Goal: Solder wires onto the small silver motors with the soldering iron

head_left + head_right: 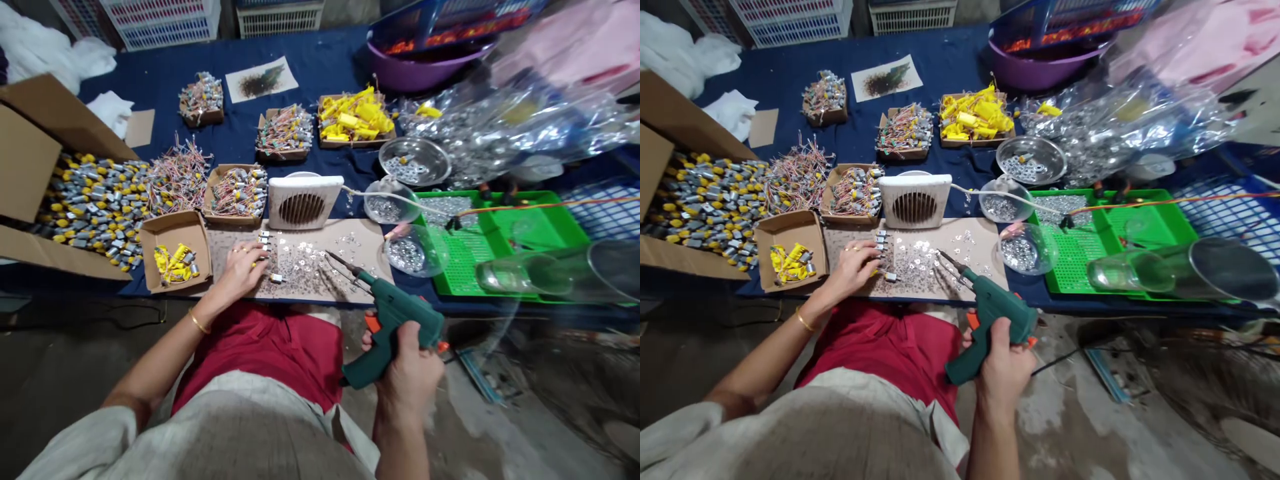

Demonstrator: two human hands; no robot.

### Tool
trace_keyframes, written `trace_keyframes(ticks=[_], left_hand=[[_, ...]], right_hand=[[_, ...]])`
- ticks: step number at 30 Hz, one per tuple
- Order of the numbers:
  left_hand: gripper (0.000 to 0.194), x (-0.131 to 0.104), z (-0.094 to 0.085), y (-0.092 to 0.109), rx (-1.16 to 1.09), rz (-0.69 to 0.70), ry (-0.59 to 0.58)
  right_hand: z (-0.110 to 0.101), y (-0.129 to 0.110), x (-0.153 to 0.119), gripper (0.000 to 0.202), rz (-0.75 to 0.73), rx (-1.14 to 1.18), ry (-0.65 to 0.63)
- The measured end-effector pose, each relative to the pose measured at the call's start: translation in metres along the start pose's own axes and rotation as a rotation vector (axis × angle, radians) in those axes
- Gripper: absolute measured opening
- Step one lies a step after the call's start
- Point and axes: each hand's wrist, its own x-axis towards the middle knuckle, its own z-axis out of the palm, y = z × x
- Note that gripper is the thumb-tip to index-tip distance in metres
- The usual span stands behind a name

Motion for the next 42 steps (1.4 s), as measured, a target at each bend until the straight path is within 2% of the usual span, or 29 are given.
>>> trace_keyframes(ticks=[2,5,8,10,14,18,23,27,30,32,35,39,42], left_hand=[[0.020,-0.017,-0.009,-0.006,-0.022,-0.050,0.054],[0.023,-0.047,-0.019,-0.015,-0.017,-0.103,0.034],[0.030,-0.068,-0.020,-0.017,-0.008,-0.149,0.010],[0.034,-0.073,-0.017,-0.016,0.002,-0.159,0.003],[0.040,-0.067,-0.012,-0.014,0.001,-0.141,-0.013],[0.043,-0.055,-0.010,-0.013,-0.035,-0.102,-0.051],[0.051,-0.044,-0.010,-0.012,-0.077,-0.077,-0.093],[0.032,-0.024,-0.006,-0.010,-0.133,-0.042,-0.079],[0.015,-0.005,0.001,-0.007,-0.114,0.006,-0.073],[0.012,0.002,0.005,-0.006,-0.095,0.025,-0.077],[0.016,-0.002,0.009,-0.006,-0.051,0.052,-0.055],[0.017,-0.021,0.013,-0.009,0.039,0.108,0.004],[0.015,-0.032,0.016,-0.012,0.086,0.104,-0.011]], right_hand=[[0.000,0.000,0.001,0.053,0.009,0.010,-0.005],[0.003,-0.001,0.000,0.054,0.026,0.019,-0.008],[0.012,-0.003,-0.004,0.051,0.019,0.012,-0.021],[0.018,-0.002,-0.008,0.049,0.017,-0.016,-0.048],[0.026,0.003,-0.013,0.049,0.031,-0.061,-0.116],[0.026,0.007,-0.019,0.051,0.007,-0.066,-0.091],[0.023,0.005,-0.025,0.048,0.063,-0.099,-0.082],[0.021,0.006,-0.023,0.052,0.025,-0.168,-0.044],[0.019,0.008,-0.021,0.056,0.071,-0.153,-0.100],[0.017,0.009,-0.022,0.055,0.119,-0.143,-0.143],[0.014,0.009,-0.026,0.055,0.149,-0.146,-0.186],[0.010,0.013,-0.029,0.057,0.168,-0.154,-0.218],[0.006,0.017,-0.029,0.056,0.188,-0.167,-0.222]])
